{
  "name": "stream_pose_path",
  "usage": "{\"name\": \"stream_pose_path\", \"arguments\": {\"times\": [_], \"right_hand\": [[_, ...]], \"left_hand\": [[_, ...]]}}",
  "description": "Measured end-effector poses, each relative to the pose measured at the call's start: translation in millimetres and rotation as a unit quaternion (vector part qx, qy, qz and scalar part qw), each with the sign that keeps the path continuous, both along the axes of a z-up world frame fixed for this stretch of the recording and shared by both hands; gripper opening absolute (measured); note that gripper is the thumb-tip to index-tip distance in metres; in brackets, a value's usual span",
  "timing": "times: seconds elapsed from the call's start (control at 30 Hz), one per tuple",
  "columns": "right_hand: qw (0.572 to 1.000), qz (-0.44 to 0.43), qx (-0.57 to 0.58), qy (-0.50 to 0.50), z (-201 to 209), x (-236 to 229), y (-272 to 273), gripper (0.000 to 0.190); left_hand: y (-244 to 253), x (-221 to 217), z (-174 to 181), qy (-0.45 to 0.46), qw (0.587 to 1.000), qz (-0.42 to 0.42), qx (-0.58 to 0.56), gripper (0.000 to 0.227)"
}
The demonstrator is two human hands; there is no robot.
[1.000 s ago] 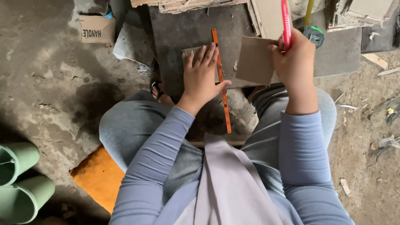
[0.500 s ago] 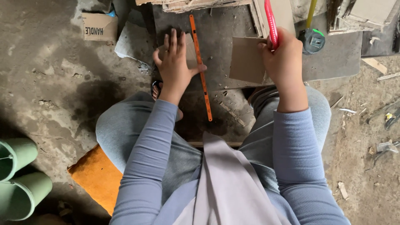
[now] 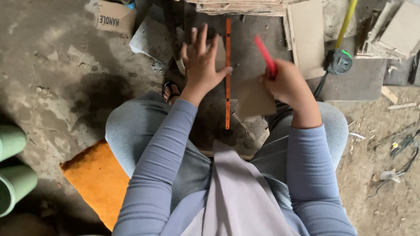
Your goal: The person measures and cuts pieces of cardboard using a tape measure, ruler, and utility knife. They repeatedly measure, align the ruler, and slice the cardboard into smaller rectangular pieces.
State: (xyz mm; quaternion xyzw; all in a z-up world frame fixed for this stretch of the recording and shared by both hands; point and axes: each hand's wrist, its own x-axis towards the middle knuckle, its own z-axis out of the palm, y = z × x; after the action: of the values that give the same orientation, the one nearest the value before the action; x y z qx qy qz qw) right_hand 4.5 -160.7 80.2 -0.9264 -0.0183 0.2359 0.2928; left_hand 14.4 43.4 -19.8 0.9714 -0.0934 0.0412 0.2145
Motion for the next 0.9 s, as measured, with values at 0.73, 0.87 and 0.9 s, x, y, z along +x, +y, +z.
{"name": "stream_pose_path", "arguments": {"times": [0.73, 0.87, 0.9], "right_hand": [[0.901, -0.238, 0.351, 0.097, -59, -55, -1, 0.026], [0.949, -0.149, 0.272, 0.047, -38, -51, 2, 0.028], [0.965, -0.12, 0.231, 0.035, -34, -51, 2, 0.027]], "left_hand": [[-11, -8, 36, -0.064, 0.993, -0.031, -0.096, 0.053], [-11, -18, 47, 0.125, 0.977, -0.061, -0.163, 0.042], [-12, -20, 50, 0.168, 0.963, -0.043, -0.206, 0.034]]}}
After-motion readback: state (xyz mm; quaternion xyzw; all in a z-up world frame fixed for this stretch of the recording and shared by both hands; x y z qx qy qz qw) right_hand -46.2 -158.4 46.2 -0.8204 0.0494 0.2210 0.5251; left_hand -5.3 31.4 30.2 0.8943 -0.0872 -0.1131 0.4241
